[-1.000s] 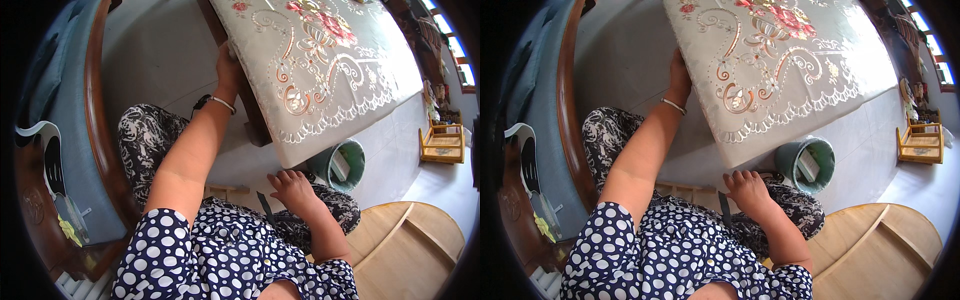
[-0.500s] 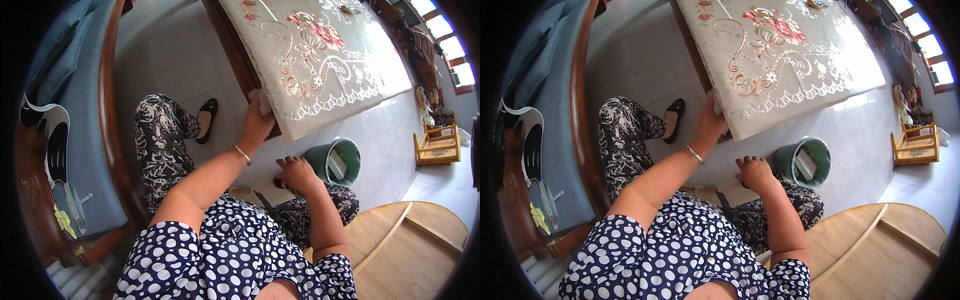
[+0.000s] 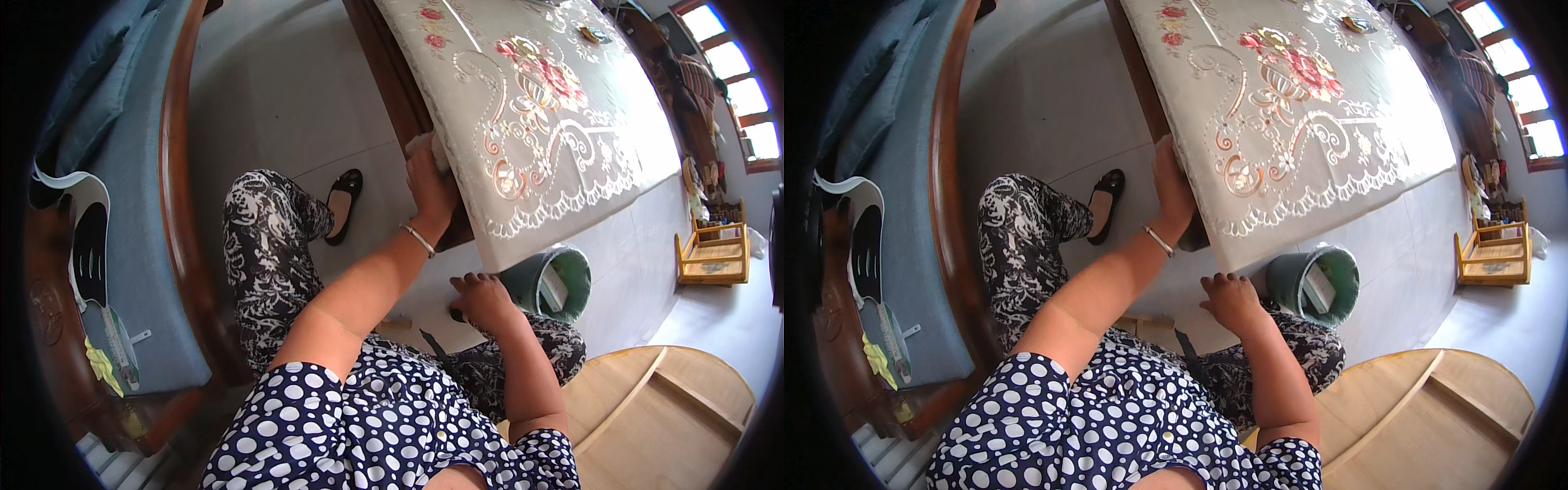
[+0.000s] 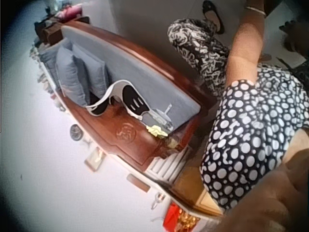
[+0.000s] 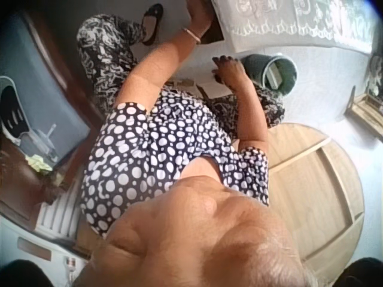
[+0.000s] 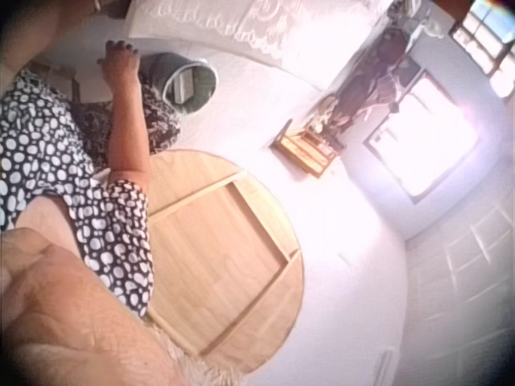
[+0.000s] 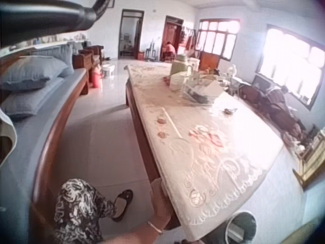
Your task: The person wipes the wooden legs and edges of a table covered with a floral tablecloth using a cloth. They systematically clean the vertical surfaces of the table legs and the underside of the table edge while kneeling on the floor.
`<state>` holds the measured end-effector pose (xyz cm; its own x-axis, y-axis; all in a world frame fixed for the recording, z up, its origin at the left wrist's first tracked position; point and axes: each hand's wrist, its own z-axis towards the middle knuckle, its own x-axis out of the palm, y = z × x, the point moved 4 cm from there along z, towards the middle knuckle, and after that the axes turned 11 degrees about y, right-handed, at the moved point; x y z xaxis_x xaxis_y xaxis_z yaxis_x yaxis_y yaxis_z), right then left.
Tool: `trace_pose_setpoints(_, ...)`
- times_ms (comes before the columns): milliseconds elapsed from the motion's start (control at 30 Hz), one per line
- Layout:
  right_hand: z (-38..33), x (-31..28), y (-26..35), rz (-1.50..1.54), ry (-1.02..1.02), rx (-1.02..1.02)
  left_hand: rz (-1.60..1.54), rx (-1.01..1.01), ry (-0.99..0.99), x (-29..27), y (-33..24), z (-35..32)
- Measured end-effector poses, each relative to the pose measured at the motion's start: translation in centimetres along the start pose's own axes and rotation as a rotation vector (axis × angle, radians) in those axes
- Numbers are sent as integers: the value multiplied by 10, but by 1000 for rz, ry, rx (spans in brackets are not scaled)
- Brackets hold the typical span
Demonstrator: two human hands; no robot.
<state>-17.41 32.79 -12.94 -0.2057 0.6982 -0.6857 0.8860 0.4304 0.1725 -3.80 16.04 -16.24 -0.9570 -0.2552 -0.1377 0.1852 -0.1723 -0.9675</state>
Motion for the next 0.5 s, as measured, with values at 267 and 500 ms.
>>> trace_pose_setpoints(267,7,3,10,35,-20,-50,-72,60,-71,-14,35,104)
trace_pose_setpoints(500,5,-7,27,-50,-86,-164,-281,-88,-88,-16,95,200)
